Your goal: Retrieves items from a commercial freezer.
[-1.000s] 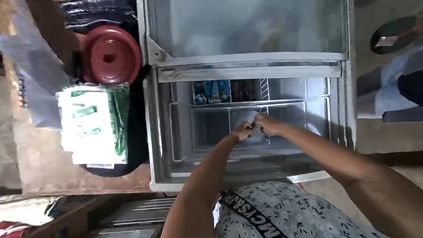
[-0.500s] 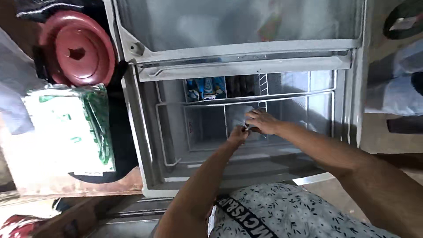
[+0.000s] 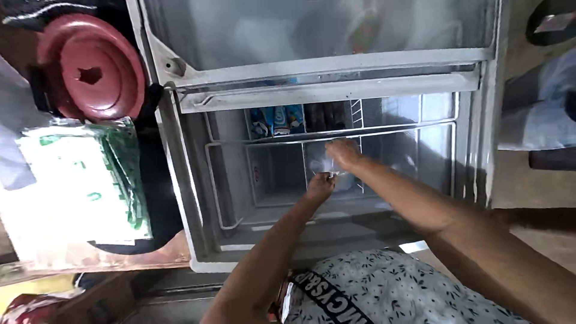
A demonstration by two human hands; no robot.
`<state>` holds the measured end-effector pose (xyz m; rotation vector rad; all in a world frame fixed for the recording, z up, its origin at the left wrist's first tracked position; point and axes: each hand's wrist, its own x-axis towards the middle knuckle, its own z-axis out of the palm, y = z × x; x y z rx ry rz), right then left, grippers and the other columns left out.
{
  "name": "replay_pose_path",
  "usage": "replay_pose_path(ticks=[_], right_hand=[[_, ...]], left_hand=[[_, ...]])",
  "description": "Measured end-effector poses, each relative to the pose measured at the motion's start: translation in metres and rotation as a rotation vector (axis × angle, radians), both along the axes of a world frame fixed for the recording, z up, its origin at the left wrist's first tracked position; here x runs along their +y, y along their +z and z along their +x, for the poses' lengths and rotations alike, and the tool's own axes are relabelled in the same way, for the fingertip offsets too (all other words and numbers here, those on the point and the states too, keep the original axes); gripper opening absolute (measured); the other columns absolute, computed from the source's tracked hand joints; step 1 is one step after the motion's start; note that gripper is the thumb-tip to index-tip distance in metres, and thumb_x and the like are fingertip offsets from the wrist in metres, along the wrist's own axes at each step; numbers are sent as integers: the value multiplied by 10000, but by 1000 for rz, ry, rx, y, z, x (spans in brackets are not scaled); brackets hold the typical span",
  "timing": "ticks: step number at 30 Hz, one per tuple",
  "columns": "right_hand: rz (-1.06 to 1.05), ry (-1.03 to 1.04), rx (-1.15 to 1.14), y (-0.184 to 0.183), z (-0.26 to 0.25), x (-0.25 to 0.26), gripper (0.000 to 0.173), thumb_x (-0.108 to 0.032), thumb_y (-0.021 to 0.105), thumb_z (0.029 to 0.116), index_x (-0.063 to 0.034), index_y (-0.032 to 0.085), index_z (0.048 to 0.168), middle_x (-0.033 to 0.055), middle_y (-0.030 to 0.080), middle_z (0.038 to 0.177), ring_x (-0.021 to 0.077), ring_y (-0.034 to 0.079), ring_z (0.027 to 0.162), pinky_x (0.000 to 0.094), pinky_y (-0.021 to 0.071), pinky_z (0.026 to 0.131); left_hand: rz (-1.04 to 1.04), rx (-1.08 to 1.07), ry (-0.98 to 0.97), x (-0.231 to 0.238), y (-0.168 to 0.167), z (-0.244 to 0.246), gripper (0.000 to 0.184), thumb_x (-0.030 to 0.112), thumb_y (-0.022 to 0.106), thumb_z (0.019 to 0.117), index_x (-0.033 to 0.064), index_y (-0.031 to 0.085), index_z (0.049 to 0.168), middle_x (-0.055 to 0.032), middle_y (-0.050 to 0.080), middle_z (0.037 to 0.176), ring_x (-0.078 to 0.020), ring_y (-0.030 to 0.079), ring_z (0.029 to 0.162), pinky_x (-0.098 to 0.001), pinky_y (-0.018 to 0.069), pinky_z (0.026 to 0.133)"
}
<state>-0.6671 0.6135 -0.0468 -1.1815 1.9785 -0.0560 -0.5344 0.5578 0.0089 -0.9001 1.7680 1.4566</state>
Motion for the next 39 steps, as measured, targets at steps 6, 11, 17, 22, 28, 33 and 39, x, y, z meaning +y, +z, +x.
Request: replay_pose_path(ticks=[6,11,17,22,28,33,39], right_hand=[[65,-51,44,19,3,-11,234,-72,525,1028,40,682,1160,276,671,1158,461,651,1098,624,513,879],[105,-107,45,37,-6,-16,233,-58,554,1000,20,674,1184,259,676,1171,447,644,1127,634,495,905],[167,-292,48,38,-41,-16,266,-51,633,937,31,664,1189,291,646,1229,491,610,1177,682,490,903],[137,-361,34,27,-55,-12,212,-53,653,929,42,686,1116,293,654,1209,476,604,1191,676,480,939],[-35,-328,-138,7,-74,3,300,-158,783,876,52,696,1072,293,667,1121,479,634,1075,692,478,905],[-269,-199,-184,63,-61,23,252,-197,661,987,35,703,1078,218,680,1085,354,672,1002,555,529,918],[-15,48,-64,32,-11,49,646,-263,816,874,-5,559,1409,269,538,1399,456,530,1294,609,470,1022]], left_hand=[[7,-72,-29,-6,22,7,376,209,414,1110,-89,624,1206,-237,639,1108,-282,609,997,-429,470,943],[-2,-16,-65,-7,46,10,388,214,394,1111,-84,637,1168,-215,643,1044,-272,614,952,-432,482,904],[17,45,-137,9,66,36,391,214,398,1105,-96,635,1118,-216,639,991,-274,617,923,-424,485,879],[-73,151,-312,14,78,45,364,179,435,1086,-109,645,1161,-274,657,1159,-382,645,1115,-504,478,1005],[-111,75,-456,4,69,50,361,200,428,1086,-21,631,1287,-228,600,1335,-382,577,1260,-546,449,1052],[-44,-59,-519,-4,46,40,448,179,453,1071,26,474,1492,-200,416,1566,-408,443,1407,-595,379,1120],[-45,-49,-586,-4,41,37,449,162,446,1072,49,468,1507,-199,454,1534,-403,461,1390,-597,385,1112]])
